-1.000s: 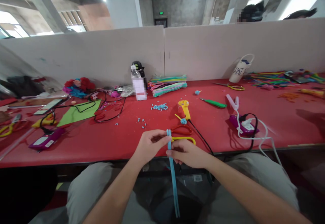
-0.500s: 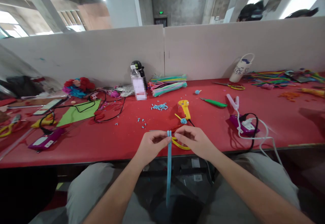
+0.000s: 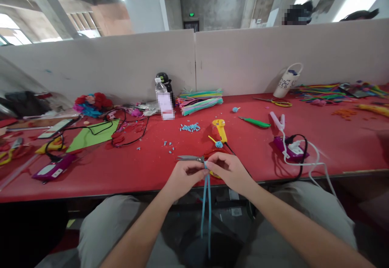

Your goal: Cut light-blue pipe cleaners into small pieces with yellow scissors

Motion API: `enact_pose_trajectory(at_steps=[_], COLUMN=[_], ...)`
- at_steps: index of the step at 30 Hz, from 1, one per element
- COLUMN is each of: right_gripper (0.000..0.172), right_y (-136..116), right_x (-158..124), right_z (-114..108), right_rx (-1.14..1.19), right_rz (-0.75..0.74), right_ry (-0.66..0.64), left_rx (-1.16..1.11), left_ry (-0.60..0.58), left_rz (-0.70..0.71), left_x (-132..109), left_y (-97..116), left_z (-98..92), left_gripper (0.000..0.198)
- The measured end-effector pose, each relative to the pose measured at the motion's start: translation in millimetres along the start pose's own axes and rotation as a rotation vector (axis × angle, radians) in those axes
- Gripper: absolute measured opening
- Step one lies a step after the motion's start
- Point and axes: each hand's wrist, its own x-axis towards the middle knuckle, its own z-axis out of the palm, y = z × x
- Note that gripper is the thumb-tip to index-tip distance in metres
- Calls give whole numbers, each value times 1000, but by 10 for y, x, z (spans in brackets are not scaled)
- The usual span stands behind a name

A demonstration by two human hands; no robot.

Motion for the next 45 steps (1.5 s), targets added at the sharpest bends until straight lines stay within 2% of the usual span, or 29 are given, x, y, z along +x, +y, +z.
enact_pose_trajectory(at_steps=[8,14,16,20,23,32,35,40,45], right_gripper=[22,19,19,16,13,14,17,22,25], right_y=[9,-26,-31,-58,-84,-153,-172,-171,-143], right_x=[8,11,9,-1,-6,1,16,34,34], right_z=[-3,-39,-51,-82,-117,-278,-351,-444,-447], right_rx=[-30,-89,-100,-159,-215,-294,-290,-184,-162], right_rz=[3,-17,-27,-60,-83,-99,-82,1,0], right_ry=[-47,-66,-79,-83,-91,-89,-74,-164,-115], left_rx=[79,76,20,-132,-62,192,206,169,138], left_ry=[-7,-84,-125,-195,-176,-145,-132,-130,-138], left_rz=[-13,9,12,-75,-88,-1,-7,-37,-44], left_x=[-12,-10,-13,-20,-22,-43,-54,-60,-51], left_y=[-3,-23,-31,-69,-89,-20,-9,-34,-45], left_z=[31,18,31,82,100,104,89,39,30], left_gripper=[18,24,26,28,27,35,35,33,33])
